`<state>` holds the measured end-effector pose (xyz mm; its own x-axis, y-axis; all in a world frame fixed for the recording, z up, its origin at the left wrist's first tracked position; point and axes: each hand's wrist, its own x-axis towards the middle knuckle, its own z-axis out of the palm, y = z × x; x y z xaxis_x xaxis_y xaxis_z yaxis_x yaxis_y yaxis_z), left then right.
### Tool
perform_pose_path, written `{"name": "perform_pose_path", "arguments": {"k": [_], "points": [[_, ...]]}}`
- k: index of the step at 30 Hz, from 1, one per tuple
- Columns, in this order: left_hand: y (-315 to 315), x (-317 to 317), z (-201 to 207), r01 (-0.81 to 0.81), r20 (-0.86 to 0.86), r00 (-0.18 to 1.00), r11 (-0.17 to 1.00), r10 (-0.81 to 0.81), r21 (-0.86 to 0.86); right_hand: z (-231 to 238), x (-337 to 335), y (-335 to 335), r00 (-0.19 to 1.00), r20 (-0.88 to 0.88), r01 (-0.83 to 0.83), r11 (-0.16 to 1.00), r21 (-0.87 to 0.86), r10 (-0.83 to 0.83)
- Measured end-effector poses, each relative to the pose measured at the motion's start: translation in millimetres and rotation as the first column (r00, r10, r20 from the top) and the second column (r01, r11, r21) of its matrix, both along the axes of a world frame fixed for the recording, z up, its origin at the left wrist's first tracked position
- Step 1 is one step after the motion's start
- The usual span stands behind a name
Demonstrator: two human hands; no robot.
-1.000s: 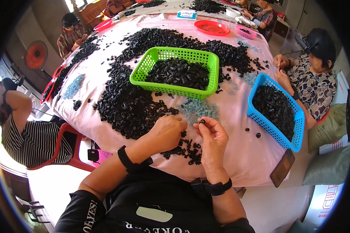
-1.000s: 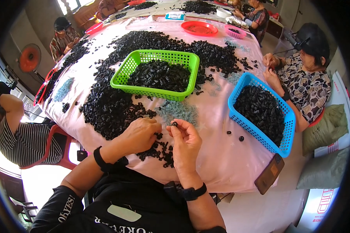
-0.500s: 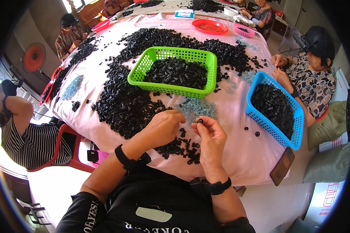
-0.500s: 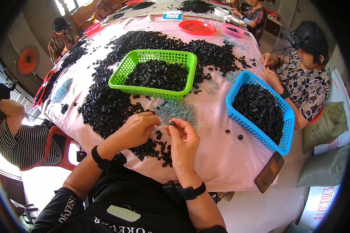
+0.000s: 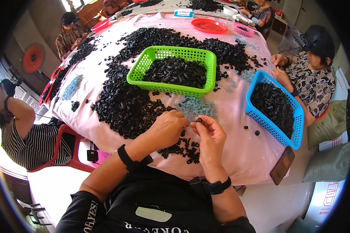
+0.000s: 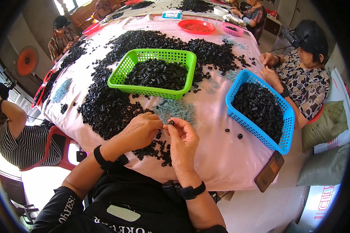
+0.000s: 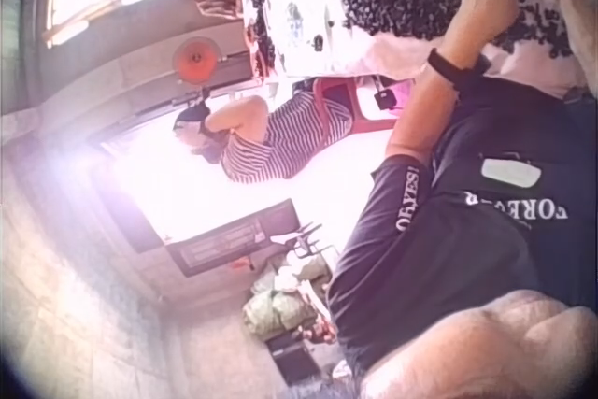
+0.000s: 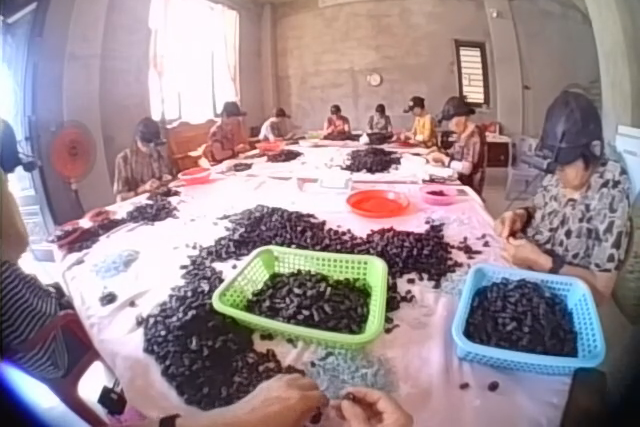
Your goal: Sorting small black shoe components and translucent blue parts into piles and baskets on a table.
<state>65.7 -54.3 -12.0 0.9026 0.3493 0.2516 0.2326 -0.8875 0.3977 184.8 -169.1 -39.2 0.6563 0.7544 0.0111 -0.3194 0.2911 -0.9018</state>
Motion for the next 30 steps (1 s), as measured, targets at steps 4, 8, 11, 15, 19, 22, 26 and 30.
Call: {"name": "perform_pose_path", "arguments": {"k": [4,8,11,15,19,22,26,30], "points": [[-1.6,0.0,-6.2,-0.023,-0.041,0.999,0.999,0.025,0.049,-0.6,0.3,-0.6,1.000,-0.003,0.004,1.000,0.017,-0.004],[2.5,-3.0,-8.5,-0.096,-0.024,0.995,0.995,0.096,0.036,1.4,0.1,0.0,1.000,-0.011,0.002,1.000,0.012,-0.002],[3.5,-2.8,-2.5,-0.153,0.077,0.985,0.988,0.153,-0.004,1.2,-0.7,0.2,1.000,-0.012,0.004,1.000,-0.002,-0.004],[2.7,-0.6,14.4,-0.169,0.263,0.939,0.964,0.221,-0.207,-0.3,-1.3,-0.5,1.000,0.008,-0.025,0.999,-0.037,0.025],[-6.8,2.3,34.1,-0.183,0.211,0.935,0.898,0.284,-0.399,-4.9,-3.6,-0.3,0.995,-0.012,-0.098,0.994,-0.057,0.098],[-11.2,3.2,32.8,-0.150,0.274,0.926,0.920,0.259,-0.361,-9.6,-4.3,0.1,0.989,-0.005,-0.148,0.987,-0.060,0.148],[-15.1,2.6,27.5,-0.125,0.231,0.957,0.970,0.173,-0.207,-5.4,-6.6,0.6,0.989,-0.049,-0.138,0.990,-0.027,0.137],[-15.2,3.4,29.3,-0.085,0.257,0.960,0.989,0.115,-0.122,-2.0,-4.5,-0.4,0.989,-0.040,-0.141,0.989,-0.044,0.139]]}}
